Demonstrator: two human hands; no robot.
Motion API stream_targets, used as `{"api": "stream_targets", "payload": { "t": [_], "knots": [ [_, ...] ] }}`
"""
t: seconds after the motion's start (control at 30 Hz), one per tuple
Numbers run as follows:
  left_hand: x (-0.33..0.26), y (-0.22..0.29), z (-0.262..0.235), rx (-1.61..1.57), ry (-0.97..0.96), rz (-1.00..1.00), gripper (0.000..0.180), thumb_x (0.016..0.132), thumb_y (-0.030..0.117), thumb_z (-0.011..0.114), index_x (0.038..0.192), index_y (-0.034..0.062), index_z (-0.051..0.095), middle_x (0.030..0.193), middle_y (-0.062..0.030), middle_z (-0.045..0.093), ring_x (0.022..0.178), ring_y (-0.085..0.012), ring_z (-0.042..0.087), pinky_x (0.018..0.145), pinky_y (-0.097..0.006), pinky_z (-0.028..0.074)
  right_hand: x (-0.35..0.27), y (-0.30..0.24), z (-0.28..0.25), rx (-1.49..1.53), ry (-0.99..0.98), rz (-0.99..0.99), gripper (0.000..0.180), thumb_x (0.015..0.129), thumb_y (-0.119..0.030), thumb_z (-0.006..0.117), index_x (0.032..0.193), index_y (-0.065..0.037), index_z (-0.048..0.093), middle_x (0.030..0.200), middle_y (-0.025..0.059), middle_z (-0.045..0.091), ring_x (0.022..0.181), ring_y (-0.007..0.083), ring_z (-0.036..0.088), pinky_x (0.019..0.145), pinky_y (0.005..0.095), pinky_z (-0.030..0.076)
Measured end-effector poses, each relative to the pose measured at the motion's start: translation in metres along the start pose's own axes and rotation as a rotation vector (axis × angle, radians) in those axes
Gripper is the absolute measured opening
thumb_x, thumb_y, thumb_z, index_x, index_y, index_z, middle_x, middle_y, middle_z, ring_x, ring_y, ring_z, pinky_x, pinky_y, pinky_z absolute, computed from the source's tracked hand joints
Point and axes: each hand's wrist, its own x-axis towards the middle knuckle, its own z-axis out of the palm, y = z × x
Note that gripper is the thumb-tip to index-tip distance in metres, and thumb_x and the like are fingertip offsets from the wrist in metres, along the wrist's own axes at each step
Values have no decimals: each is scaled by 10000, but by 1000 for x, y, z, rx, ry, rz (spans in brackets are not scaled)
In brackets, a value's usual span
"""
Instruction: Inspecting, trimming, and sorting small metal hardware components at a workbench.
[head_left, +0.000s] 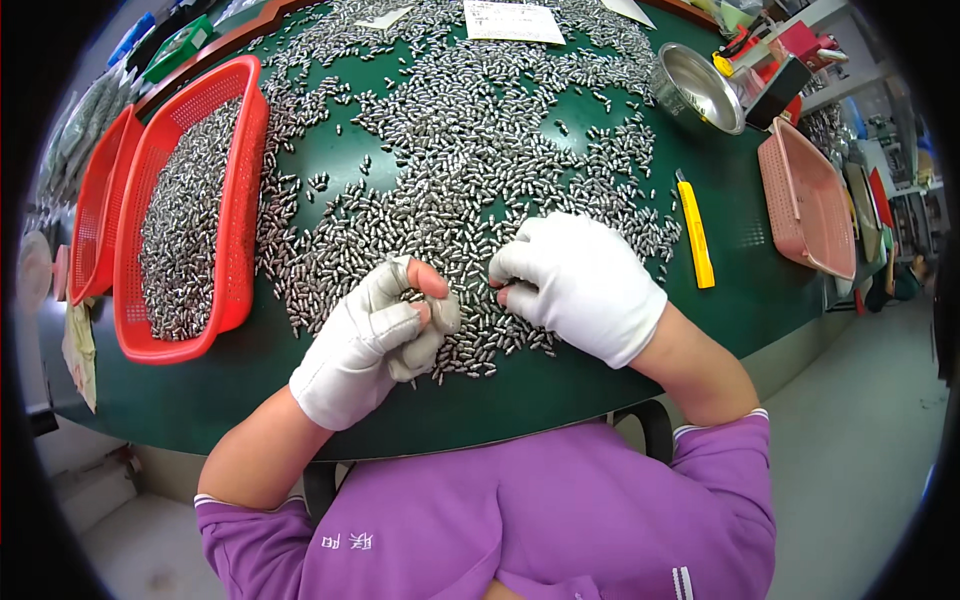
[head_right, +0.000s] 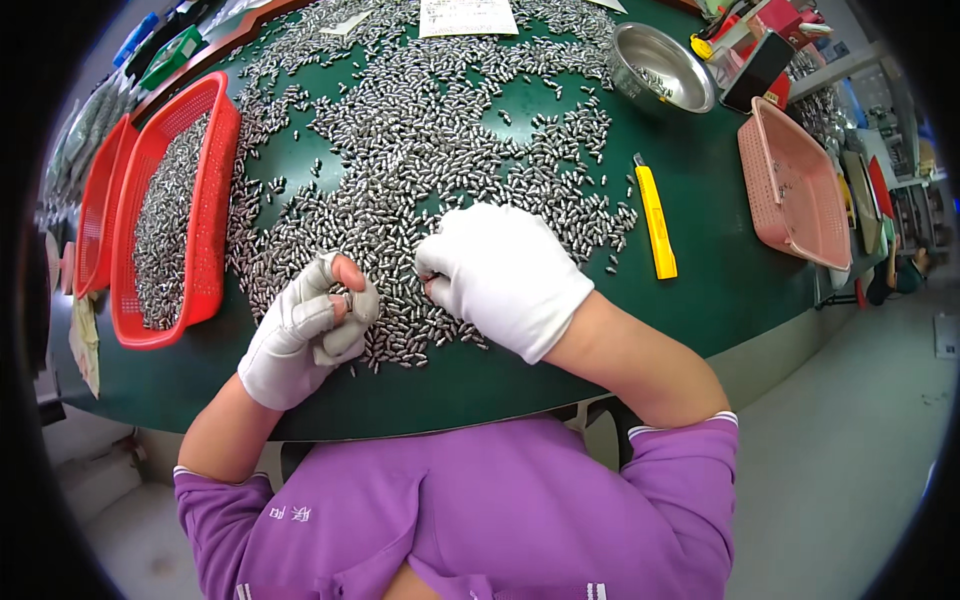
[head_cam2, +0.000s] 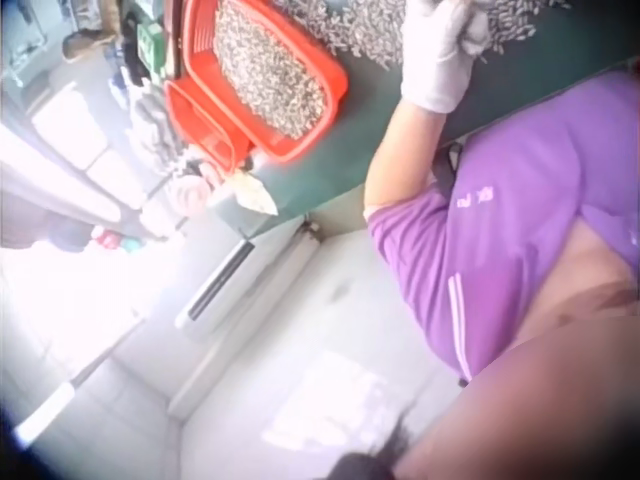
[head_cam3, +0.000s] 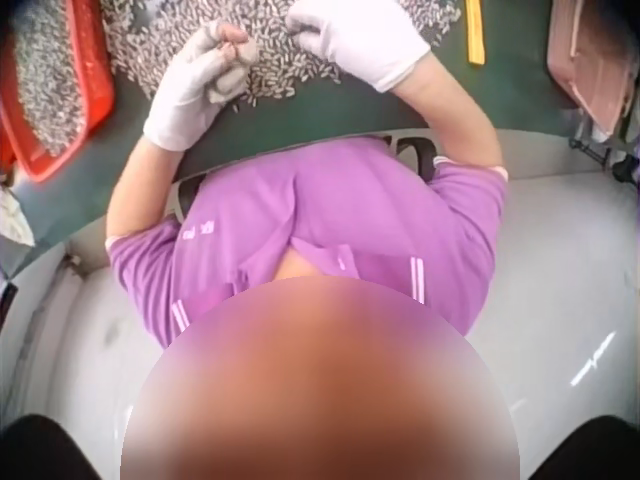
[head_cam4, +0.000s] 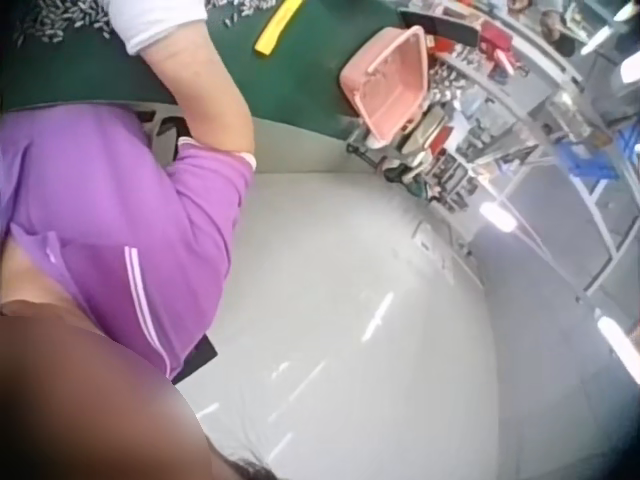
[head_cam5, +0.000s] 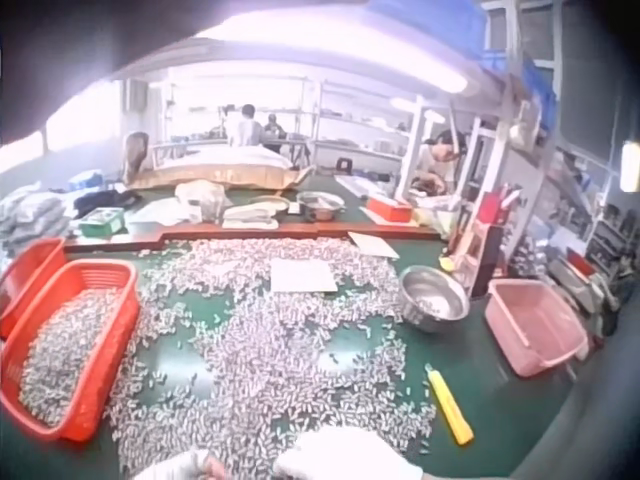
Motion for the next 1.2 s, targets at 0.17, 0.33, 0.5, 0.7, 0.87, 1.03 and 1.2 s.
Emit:
{"api": "stream_targets", "payload": {
  "t": [0.17,0.33,0.5,0.7,0.87,1.03,1.2],
  "knots": [
    [-1,-1,-4,-35,-6,-29,200,934,192,599,1090,96,520,908,-36,592,576,-49,380,507,-196,292,0,-3,2,-53,75,-19,88,781,-199,693,832,-130,672,771,55,585,765,264,605,687,393,492],
    [0,-1,-4,-66,-3,-35,198,944,203,593,1093,92,526,915,-37,598,568,-51,390,504,-196,300,1,4,4,-123,113,7,77,755,-181,700,812,-143,664,751,46,581,744,251,601,672,382,490],
    [2,-4,-6,-66,-2,0,235,948,219,591,1129,80,539,922,-39,599,581,-55,403,505,-193,303,1,9,0,-84,198,-5,60,773,-182,669,760,-133,637,726,60,581,717,250,612,630,389,506],
    [2,2,-9,-84,-49,30,306,899,169,619,1166,56,521,953,-51,562,619,-56,386,519,-176,291,-3,7,-5,-28,149,-85,59,764,-171,680,761,-129,639,740,66,582,722,270,602,664,391,495],
    [7,15,-7,-67,-53,138,153,987,189,531,1096,86,560,827,10,498,521,-34,300,492,-182,268,-8,0,-15,-13,149,-131,76,768,-185,686,761,-124,642,732,70,590,723,274,612,654,399,497],
    [-9,13,6,-138,14,224,239,1024,298,473,1079,91,578,722,42,407,504,-39,289,456,-185,244,-14,-1,-16,-10,101,-173,78,759,-183,696,792,-122,662,733,79,596,738,283,621,652,407,506],
    [-34,-16,18,-322,114,220,245,1014,308,488,1020,92,603,786,16,478,496,-35,300,446,-186,246,-26,-1,-11,-20,39,-211,114,743,-164,725,825,-105,671,772,60,589,749,268,601,682,388,490]
  ]
}}
